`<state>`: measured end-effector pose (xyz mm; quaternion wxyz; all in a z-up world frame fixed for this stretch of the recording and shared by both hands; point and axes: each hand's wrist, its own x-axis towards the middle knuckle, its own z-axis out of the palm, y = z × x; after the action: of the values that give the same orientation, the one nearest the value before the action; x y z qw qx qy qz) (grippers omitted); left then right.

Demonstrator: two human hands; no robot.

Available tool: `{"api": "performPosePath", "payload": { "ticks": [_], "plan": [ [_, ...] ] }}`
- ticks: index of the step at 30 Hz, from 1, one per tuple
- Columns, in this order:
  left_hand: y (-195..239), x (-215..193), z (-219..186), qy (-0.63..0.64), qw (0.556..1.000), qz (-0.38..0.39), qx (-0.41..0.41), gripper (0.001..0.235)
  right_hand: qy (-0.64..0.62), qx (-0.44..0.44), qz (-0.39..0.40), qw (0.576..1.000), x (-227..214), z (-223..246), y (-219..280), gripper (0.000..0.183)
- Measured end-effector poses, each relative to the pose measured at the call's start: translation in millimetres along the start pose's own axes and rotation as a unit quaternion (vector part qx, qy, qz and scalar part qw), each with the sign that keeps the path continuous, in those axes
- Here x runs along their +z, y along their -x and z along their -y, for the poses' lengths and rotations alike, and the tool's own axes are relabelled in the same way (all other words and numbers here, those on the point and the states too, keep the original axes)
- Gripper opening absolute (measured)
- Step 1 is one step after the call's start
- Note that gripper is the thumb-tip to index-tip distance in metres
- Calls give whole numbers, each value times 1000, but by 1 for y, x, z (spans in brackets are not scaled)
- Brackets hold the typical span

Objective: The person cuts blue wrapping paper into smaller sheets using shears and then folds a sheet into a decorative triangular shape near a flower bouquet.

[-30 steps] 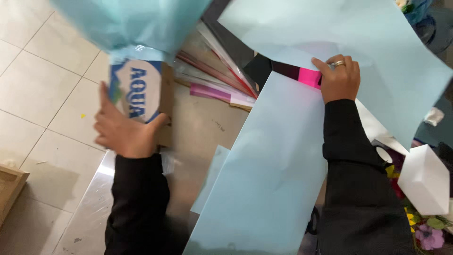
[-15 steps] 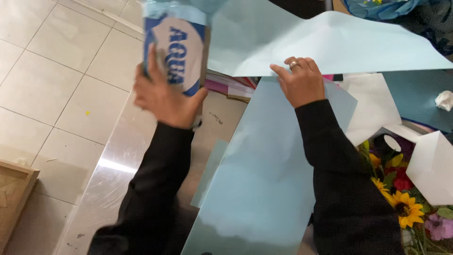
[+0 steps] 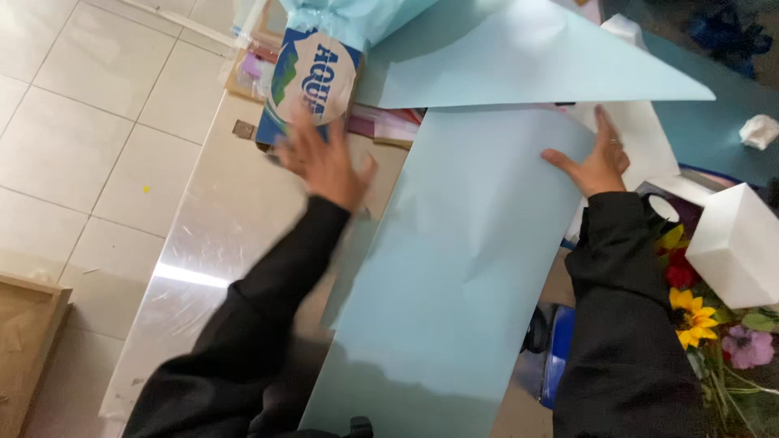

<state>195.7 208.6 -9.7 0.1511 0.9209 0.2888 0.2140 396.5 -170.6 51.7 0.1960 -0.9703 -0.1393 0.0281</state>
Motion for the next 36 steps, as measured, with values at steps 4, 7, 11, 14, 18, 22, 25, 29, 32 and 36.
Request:
{"api": "performPosePath", "payload": {
  "ticks": [4, 7, 11, 14, 18, 22, 25, 29, 32, 36],
  "plan": [
    [88, 34, 9, 76, 987, 64, 127, 16, -51, 13, -141, 989, 6, -34, 39, 99],
    [111, 61, 27, 14, 993, 76, 86, 18, -5, 244, -103, 964, 45, -65, 110, 76],
    [118, 53, 25, 59, 987, 135, 67, 29, -24, 297, 91, 950, 86, -63, 191, 103],
    [113, 20, 14, 78, 975, 205, 38, 31, -98, 329, 92, 935, 97, -62, 220, 108],
    [117, -4, 21, 157, 936, 313, -28, 45, -131, 299, 91, 941, 104, -69, 251, 57],
    [113, -10, 39, 243, 909, 329, -77, 46, -189, 259, 29, 947, 68, -55, 279, 53],
    [111, -43, 41, 398, 857, 305, -120, 33, -320, 227, -108, 913, 12, -22, 306, 48],
    [108, -167, 7, 492, 858, 114, 97, 18, -511, 116, -167, 835, -29, -37, 341, 27],
    [97, -223, -4, 504, 799, 30, 326, 33, -589, 22, -181, 787, -70, 1, 353, 26],
    [107, -233, -17, 459, 785, 33, 414, 58, -563, -35, -176, 807, -105, 70, 333, 51]
  ]
}}
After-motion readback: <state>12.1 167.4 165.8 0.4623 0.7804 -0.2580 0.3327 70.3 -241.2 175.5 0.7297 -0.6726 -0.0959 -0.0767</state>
